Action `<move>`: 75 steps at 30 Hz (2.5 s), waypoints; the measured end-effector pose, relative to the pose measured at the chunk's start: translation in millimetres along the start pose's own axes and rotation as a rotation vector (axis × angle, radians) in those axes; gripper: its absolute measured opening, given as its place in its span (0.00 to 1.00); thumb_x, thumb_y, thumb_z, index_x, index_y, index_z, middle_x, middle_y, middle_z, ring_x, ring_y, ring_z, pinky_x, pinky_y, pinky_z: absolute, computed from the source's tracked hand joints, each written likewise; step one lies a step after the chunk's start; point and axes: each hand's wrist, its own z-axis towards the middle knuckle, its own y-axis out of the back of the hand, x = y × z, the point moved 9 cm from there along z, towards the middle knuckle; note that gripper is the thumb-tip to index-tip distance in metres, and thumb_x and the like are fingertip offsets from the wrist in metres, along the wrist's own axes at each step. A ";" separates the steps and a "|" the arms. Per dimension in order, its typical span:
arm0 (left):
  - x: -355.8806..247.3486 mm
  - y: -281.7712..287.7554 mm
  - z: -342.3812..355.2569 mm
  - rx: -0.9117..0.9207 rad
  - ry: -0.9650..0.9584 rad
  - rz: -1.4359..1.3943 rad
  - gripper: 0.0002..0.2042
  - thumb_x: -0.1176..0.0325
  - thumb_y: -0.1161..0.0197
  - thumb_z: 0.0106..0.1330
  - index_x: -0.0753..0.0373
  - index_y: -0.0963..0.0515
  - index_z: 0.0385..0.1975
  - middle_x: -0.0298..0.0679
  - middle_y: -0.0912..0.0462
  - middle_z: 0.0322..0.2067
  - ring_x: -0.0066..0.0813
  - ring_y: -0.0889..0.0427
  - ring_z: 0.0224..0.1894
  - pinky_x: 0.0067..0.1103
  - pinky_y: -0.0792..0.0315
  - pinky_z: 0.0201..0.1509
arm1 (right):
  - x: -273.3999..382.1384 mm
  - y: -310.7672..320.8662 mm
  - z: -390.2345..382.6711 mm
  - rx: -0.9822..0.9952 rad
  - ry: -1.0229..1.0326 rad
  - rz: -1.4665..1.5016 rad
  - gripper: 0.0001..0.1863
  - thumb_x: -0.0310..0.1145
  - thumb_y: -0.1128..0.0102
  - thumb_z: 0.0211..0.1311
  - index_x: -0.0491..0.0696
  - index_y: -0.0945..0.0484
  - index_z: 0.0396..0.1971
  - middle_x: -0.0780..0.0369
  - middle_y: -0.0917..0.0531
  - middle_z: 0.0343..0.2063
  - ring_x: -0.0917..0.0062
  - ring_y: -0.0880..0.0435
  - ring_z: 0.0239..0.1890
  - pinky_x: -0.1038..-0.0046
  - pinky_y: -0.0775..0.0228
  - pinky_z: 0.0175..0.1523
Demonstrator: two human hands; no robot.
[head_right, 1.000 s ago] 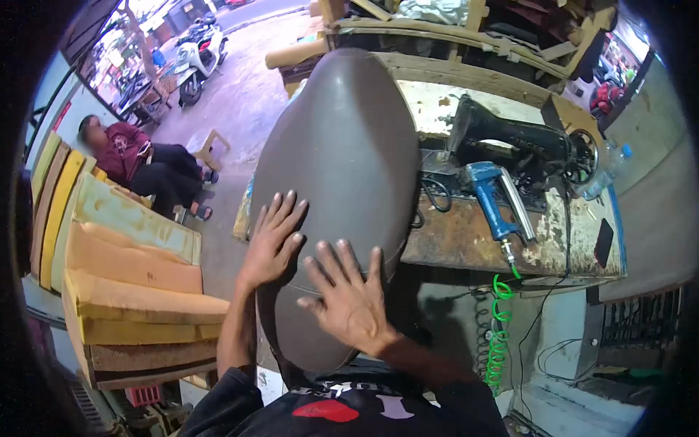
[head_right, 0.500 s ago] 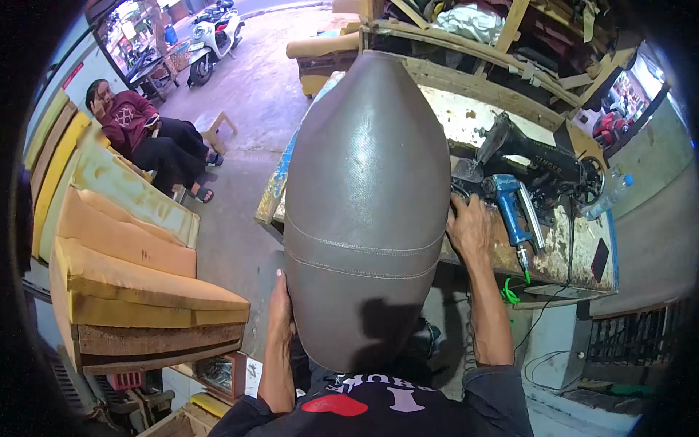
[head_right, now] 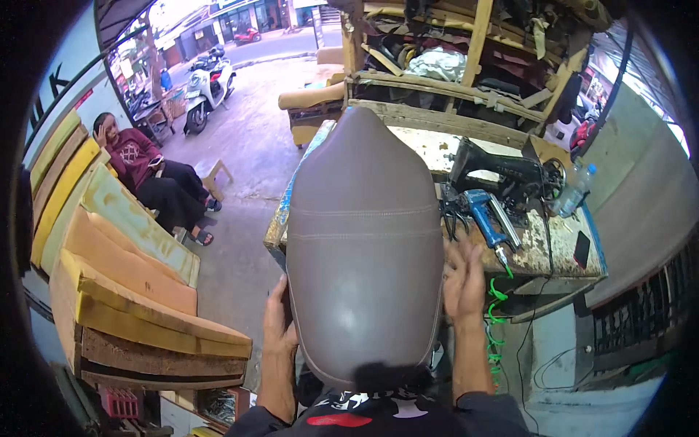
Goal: The person reupholsters a motorcycle seat by fitting a new brown cover over the base and securing it with a pneumatic staple gun. They repeatedly flip the seat to access different edges, aligning the fabric and driving staples into the plastic shell to attach the cover.
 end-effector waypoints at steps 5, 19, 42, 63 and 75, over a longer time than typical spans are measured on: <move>-10.3 -104.4 -16.8 0.454 0.100 -0.124 0.15 0.67 0.49 0.81 0.68 0.27 0.59 0.46 0.16 0.54 0.36 0.13 0.51 0.31 0.15 0.56 | 75.2 -14.7 32.2 0.032 0.122 0.094 0.48 0.68 0.64 0.77 0.41 0.52 0.78 0.38 0.43 0.74 0.53 0.34 0.74 0.56 0.35 0.73; 44.2 -60.1 -3.5 0.531 0.195 -0.295 0.14 0.70 0.50 0.80 0.69 0.27 0.58 0.47 0.17 0.54 0.40 0.15 0.56 0.34 0.17 0.60 | 134.8 -98.4 49.6 0.036 0.326 -0.009 0.45 0.64 0.60 0.78 0.38 0.47 0.75 0.36 0.44 0.74 0.54 0.39 0.76 0.59 0.45 0.79; -53.0 136.3 43.1 -0.181 -0.017 0.837 0.22 0.61 0.45 0.73 0.66 0.25 0.61 0.43 0.18 0.53 0.36 0.20 0.54 0.33 0.26 0.58 | -91.6 1.5 -107.4 0.071 0.149 -0.533 0.36 0.39 0.36 0.71 0.39 0.40 0.72 0.42 0.43 0.76 0.52 0.46 0.80 0.52 0.43 0.77; -167.1 -70.6 -5.4 -0.281 -0.561 1.851 0.29 0.43 0.52 0.79 0.69 0.25 0.34 0.46 0.34 0.23 0.36 0.34 0.27 0.34 0.35 0.36 | -267.1 13.9 -151.1 0.806 -0.692 -0.892 0.51 0.68 0.28 0.54 0.28 0.26 0.52 0.44 0.18 0.41 0.61 0.16 0.43 0.60 0.25 0.43; -120.5 3.8 -100.1 0.387 -0.131 1.673 0.24 0.52 0.28 0.61 0.68 0.27 0.19 0.36 0.33 0.17 0.24 0.33 0.24 0.26 0.40 0.28 | 84.9 -96.7 21.4 0.595 0.392 -1.338 0.27 0.57 0.44 0.74 0.45 0.17 0.47 0.54 0.12 0.45 0.59 0.14 0.51 0.61 0.23 0.57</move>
